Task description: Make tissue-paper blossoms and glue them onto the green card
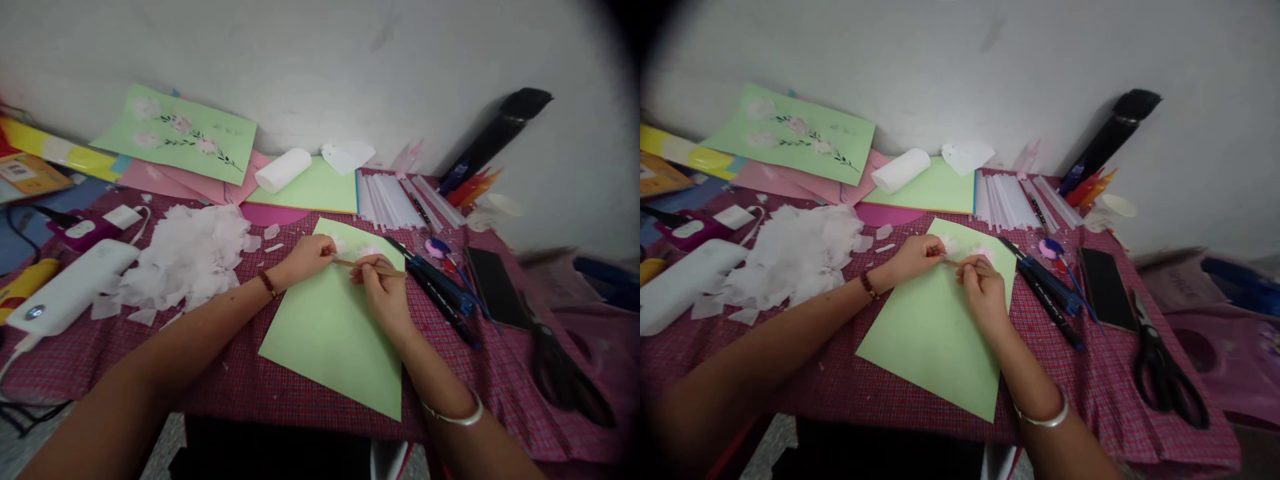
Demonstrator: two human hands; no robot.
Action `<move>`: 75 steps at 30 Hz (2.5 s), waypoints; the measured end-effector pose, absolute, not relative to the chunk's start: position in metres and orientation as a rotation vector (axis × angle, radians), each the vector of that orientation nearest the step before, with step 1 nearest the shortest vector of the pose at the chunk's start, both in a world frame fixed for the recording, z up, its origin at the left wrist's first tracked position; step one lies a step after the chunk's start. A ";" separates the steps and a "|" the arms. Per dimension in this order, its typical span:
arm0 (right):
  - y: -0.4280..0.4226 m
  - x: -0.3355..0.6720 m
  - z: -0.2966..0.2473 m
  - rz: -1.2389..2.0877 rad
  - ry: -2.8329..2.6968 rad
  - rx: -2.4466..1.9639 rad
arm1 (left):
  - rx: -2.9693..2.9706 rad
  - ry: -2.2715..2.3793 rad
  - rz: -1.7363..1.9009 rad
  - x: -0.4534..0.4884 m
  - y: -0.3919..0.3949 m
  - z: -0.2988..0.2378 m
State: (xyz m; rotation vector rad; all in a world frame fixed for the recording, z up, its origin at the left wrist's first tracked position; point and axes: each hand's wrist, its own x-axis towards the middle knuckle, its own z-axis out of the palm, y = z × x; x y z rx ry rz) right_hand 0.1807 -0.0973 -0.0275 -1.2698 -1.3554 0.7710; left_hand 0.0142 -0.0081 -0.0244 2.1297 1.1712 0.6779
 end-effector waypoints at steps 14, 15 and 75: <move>-0.104 0.177 -0.032 0.597 -1.455 -1.367 | 1.959 1.151 0.845 0.011 -0.008 -0.026; -0.106 0.176 -0.033 0.550 -1.504 -1.394 | 1.895 1.175 0.880 0.009 -0.007 -0.026; -0.099 0.178 -0.029 0.738 -1.247 -1.329 | 2.092 1.040 0.596 -0.047 0.012 0.029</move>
